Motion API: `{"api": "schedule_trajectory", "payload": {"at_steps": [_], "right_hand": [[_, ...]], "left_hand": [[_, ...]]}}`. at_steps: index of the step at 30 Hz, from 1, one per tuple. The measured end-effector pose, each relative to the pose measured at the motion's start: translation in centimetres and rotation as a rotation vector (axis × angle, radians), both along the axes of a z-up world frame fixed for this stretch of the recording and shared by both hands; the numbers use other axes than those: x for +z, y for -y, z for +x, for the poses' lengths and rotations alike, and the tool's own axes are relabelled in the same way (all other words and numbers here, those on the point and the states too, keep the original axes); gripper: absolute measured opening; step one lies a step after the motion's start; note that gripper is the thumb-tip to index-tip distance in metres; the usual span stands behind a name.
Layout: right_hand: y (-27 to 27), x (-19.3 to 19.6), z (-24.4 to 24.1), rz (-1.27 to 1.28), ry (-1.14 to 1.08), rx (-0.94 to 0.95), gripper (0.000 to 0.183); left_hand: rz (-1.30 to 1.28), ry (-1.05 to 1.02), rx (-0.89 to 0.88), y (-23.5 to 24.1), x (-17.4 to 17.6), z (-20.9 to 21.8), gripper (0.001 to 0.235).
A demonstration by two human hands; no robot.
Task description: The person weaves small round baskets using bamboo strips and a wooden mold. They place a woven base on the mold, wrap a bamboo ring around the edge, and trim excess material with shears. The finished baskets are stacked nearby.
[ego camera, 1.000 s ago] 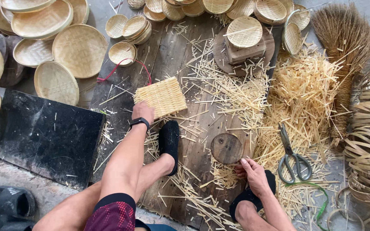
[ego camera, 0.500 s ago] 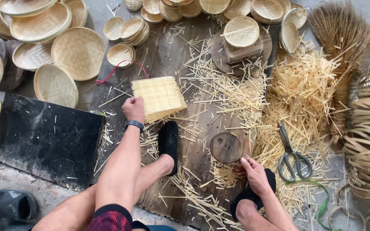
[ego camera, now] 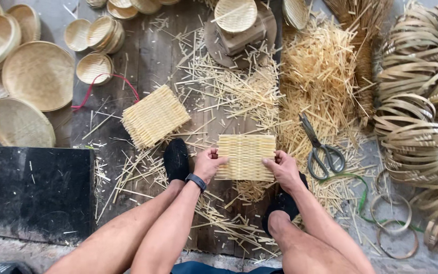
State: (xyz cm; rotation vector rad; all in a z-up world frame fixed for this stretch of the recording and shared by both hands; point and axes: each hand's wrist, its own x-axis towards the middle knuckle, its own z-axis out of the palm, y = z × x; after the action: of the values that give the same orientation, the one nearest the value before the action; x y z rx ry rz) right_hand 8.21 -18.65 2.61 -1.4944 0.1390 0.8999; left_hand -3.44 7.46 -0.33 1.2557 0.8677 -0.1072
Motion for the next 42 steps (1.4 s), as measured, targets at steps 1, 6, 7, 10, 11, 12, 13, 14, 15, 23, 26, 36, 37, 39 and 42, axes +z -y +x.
{"api": "schedule_trajectory", "payload": {"at_steps": [1, 6, 7, 10, 11, 12, 13, 14, 15, 23, 26, 36, 37, 39, 42], "right_hand": [[-0.1, -0.2, -0.1, 0.017, -0.011, -0.021, 0.034], [-0.3, -0.8, -0.3, 0.056, -0.04, -0.094, 0.033], [-0.3, -0.8, -0.5, 0.065, -0.025, -0.104, 0.033], [-0.5, -0.6, -0.7, 0.033, 0.005, -0.112, 0.031], [-0.6, -0.4, -0.7, 0.012, 0.012, -0.11, 0.031], [-0.7, 0.0, -0.7, -0.004, 0.031, -0.097, 0.031], [-0.9, 0.4, -0.6, -0.021, 0.051, -0.085, 0.031], [-0.9, 0.9, -0.6, -0.04, 0.071, -0.08, 0.031], [-0.9, 1.2, -0.6, -0.103, 0.109, -0.05, 0.033], [12.2, -5.3, -1.5, -0.241, 0.31, -0.521, 0.024], [23.6, -6.7, -2.6, -0.746, 0.654, -0.63, 0.017], [34.4, -3.3, -7.1, -1.474, 0.588, -0.007, 0.017], [33.4, -2.1, -7.0, -1.475, 0.646, -0.004, 0.017], [31.0, 1.2, -5.2, -1.286, 0.585, -0.091, 0.019], [24.8, 8.4, -2.4, -0.723, 0.512, -0.117, 0.017]], "left_hand": [[-0.031, -0.017, 0.03, 0.3, -0.5, -0.2, 0.034], [-0.041, 0.049, 0.028, 0.2, -1.4, -0.3, 0.034], [-0.027, 0.046, 0.024, 0.2, -1.3, -0.3, 0.033], [-0.045, -0.003, 0.046, 0.1, -0.9, -0.2, 0.036], [-0.044, 0.001, 0.05, 0.2, -0.7, -0.2, 0.037], [-0.043, 0.005, 0.05, 0.2, -0.4, -0.1, 0.038], [-0.043, 0.009, 0.05, 0.2, -0.2, -0.1, 0.039], [-0.038, 0.004, 0.052, 0.2, 0.1, -0.1, 0.041], [-0.033, -0.002, 0.054, 0.2, 0.4, -0.2, 0.044], [0.061, -0.076, 0.144, -1.8, -0.3, -1.4, 0.062], [0.077, -0.062, 0.248, -3.7, 1.0, -1.0, 0.066], [0.153, 0.02, 0.205, -2.7, 6.0, 0.8, 0.056], [0.345, 0.07, 0.131, -2.1, 7.1, 1.0, 0.053], [0.729, 0.186, 0.005, 0.6, 9.7, 2.0, 0.045], [0.872, 0.389, -0.202, 6.3, 15.2, 4.3, 0.023]]}}
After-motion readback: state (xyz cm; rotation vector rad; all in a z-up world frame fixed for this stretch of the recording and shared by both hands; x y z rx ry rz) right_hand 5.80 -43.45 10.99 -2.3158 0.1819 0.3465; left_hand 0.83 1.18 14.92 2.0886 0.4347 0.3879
